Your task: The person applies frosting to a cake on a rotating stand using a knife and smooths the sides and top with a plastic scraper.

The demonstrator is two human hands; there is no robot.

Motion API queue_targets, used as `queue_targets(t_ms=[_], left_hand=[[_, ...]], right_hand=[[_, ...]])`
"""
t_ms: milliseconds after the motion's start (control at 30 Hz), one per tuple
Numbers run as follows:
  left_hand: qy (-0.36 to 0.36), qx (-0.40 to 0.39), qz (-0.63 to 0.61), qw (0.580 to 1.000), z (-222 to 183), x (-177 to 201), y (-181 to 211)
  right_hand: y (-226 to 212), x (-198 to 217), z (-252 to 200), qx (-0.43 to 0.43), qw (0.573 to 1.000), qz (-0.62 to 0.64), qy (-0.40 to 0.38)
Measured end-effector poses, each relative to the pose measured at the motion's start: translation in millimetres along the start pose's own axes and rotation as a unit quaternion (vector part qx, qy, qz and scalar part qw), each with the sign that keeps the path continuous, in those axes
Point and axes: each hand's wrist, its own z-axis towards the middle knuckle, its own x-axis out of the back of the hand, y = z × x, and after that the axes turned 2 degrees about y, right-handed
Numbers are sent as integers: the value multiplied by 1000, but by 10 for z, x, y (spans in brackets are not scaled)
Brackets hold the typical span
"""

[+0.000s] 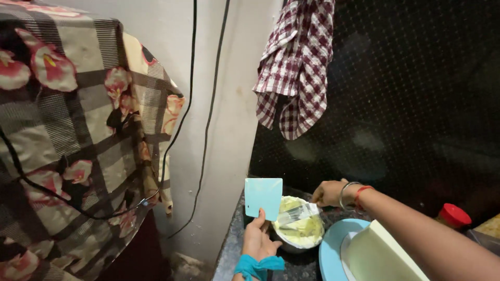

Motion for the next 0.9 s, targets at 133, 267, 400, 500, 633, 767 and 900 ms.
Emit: queue_targets(t_ms=[133,267,400,500,633,767,900], left_hand=[[-19,-21,-39,999,98,9,-10],[-126,-58,-65,988,264,124,-32],[8,-84,-70,994,339,242,-128],[137,-10,-37,990,418,419,-417],[116,90,4,989,759,720,-908],[-83,105,42,990,663,869,-1223],[62,60,49,995,204,404,-1486]], right_hand=[[375,-56,40,106,978,181,-15],[665,212,-266,84,946,306,-58],[983,656,-794,58,952,300,-16],[1110,938,-1348,26,983,177,41],[1073,1135,-2229,-93,991,-44,85],[937,1121,-2753,-143,972,-161,92],[834,1037,-3046,-124,955,-249,105]])
